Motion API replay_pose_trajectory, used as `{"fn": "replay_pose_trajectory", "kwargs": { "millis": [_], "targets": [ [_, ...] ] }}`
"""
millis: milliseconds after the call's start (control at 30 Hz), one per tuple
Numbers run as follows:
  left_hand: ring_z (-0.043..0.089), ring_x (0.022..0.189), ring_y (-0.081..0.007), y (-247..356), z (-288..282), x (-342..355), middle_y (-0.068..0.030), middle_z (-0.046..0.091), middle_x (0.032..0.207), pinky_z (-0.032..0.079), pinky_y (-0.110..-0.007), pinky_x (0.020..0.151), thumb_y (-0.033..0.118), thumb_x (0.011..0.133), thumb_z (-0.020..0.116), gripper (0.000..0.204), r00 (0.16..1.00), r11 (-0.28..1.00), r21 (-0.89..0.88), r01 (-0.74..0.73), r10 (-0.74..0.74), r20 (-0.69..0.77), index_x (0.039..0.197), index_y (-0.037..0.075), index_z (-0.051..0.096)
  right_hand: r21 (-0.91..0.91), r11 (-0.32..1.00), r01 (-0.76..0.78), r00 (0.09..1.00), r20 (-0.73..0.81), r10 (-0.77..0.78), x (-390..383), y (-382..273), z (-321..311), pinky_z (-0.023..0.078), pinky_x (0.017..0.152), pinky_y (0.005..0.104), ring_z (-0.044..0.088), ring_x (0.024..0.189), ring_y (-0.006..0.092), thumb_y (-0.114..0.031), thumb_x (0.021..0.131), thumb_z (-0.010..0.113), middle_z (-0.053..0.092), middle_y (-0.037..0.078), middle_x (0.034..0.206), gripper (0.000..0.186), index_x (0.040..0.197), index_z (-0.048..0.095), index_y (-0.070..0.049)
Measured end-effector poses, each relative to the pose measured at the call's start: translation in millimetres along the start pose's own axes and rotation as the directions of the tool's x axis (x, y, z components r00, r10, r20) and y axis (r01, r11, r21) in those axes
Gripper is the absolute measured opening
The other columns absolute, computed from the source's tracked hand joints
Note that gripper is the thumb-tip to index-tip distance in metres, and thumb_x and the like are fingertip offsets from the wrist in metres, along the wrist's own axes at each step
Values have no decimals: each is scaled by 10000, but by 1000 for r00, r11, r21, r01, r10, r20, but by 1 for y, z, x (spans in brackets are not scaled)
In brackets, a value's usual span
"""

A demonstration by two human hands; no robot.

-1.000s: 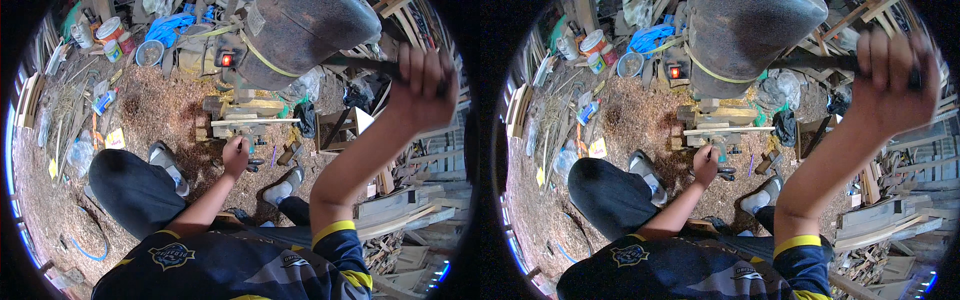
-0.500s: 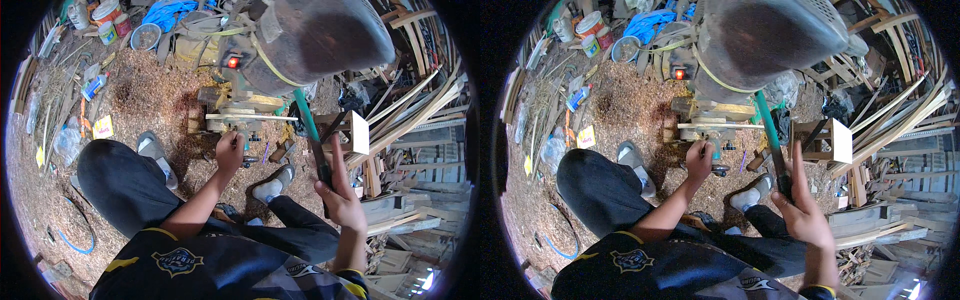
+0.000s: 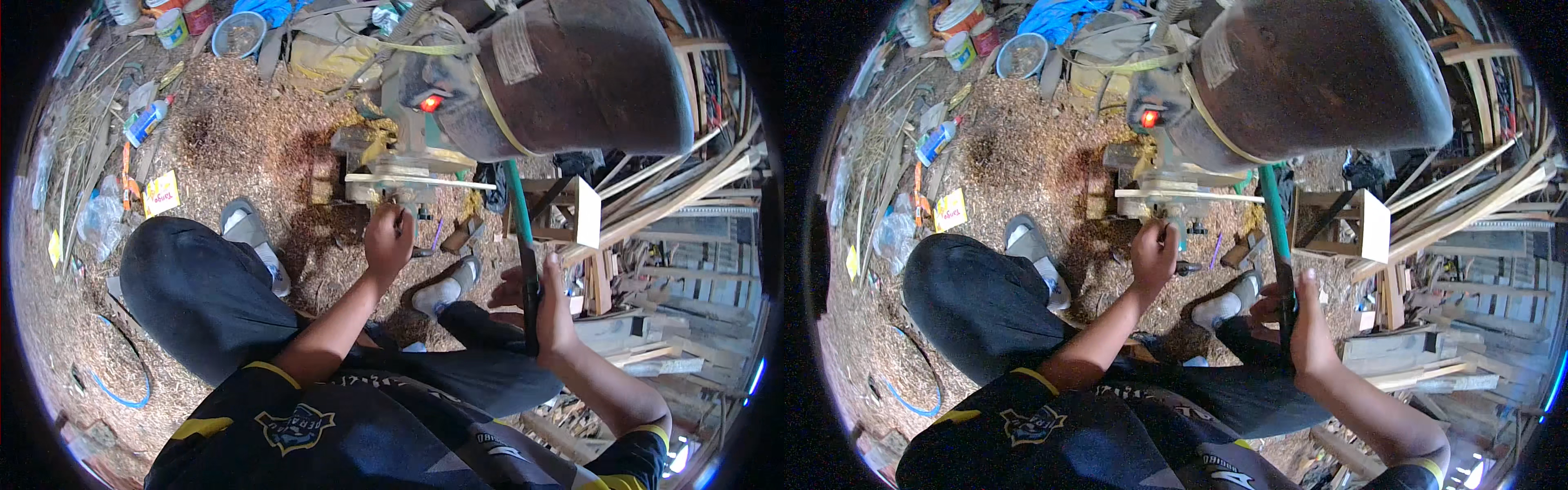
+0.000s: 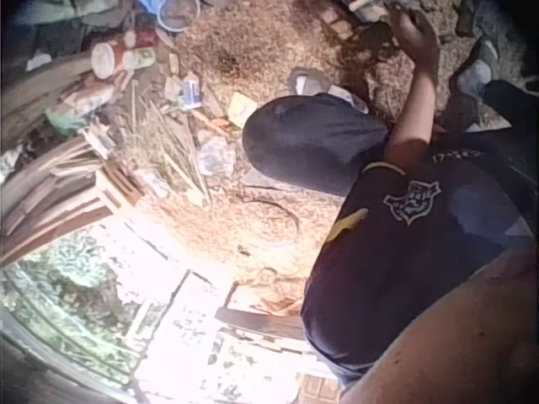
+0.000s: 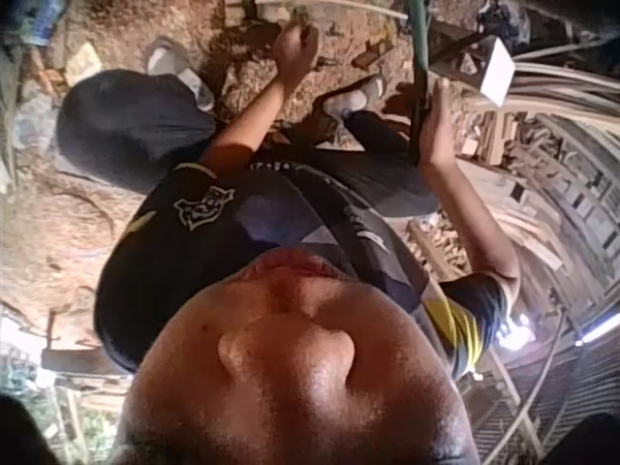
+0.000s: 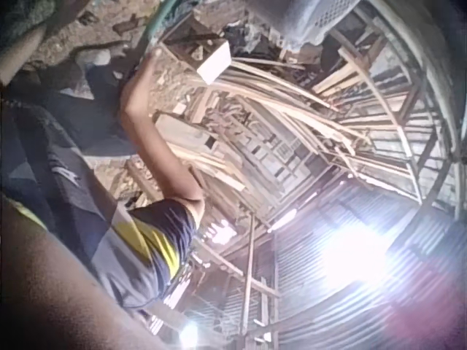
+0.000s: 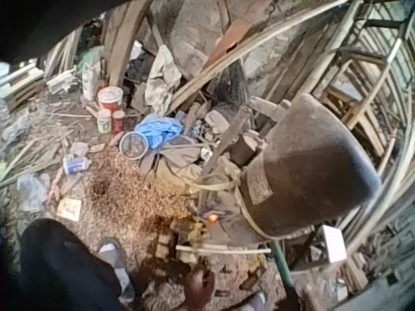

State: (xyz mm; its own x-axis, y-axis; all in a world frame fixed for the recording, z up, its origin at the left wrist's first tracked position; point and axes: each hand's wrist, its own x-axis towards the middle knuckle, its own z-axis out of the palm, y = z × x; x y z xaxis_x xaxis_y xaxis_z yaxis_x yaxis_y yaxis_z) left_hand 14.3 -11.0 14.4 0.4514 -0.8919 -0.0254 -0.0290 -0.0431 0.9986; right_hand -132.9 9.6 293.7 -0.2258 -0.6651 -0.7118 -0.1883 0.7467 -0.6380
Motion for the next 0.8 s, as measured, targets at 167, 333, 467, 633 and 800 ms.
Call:
{"fn": "replay_pose_trajectory", "kwargs": {
  "millis": [167,333,467,633,800],
  "targets": [
    [599,738,-366,2,-2,6,-171,573,785,467,-454,695,172,981,589,235,996,996,-6,-84,84,5,823,-1,610,-229,965,-129,991,-4,132,4,-14,-4,484,551,338,602,622,208,-757,1026,291,580,87,684,749,932,587,-76],
    [586,724,-387,8,3,8,-174,562,768,455,-465,671,110,945,616,182,995,994,50,-98,98,-9,801,4,580,-278,959,-46,999,-26,40,10,14,-2,323,363,322,393,376,180,-773,1009,327,426,33,531,687,832,476,-127],
    [592,733,-404,2,3,8,-176,573,773,457,-494,661,85,915,620,156,993,990,70,-121,121,-7,792,5,565,-137,965,223,975,34,-220,57,78,-1,505,616,335,599,629,192,-784,1009,273,600,77,739,745,985,556,-95],
    [573,705,-388,6,0,10,-161,546,753,443,-490,639,80,909,627,169,994,991,80,-107,107,6,776,15,546,-162,964,211,977,14,-212,64,79,16,403,1109,399,594,1200,251,-516,1133,178,660,150,1241,700,1350,565,26],
    [572,717,-383,-1,2,10,-140,541,761,450,-490,644,109,920,639,195,995,993,68,-98,99,-19,769,30,544,-48,831,554,833,30,-553,182,188,53,349,1171,430,525,1344,305,-544,1116,238,560,187,1428,718,1497,426,35]
  ]
}}
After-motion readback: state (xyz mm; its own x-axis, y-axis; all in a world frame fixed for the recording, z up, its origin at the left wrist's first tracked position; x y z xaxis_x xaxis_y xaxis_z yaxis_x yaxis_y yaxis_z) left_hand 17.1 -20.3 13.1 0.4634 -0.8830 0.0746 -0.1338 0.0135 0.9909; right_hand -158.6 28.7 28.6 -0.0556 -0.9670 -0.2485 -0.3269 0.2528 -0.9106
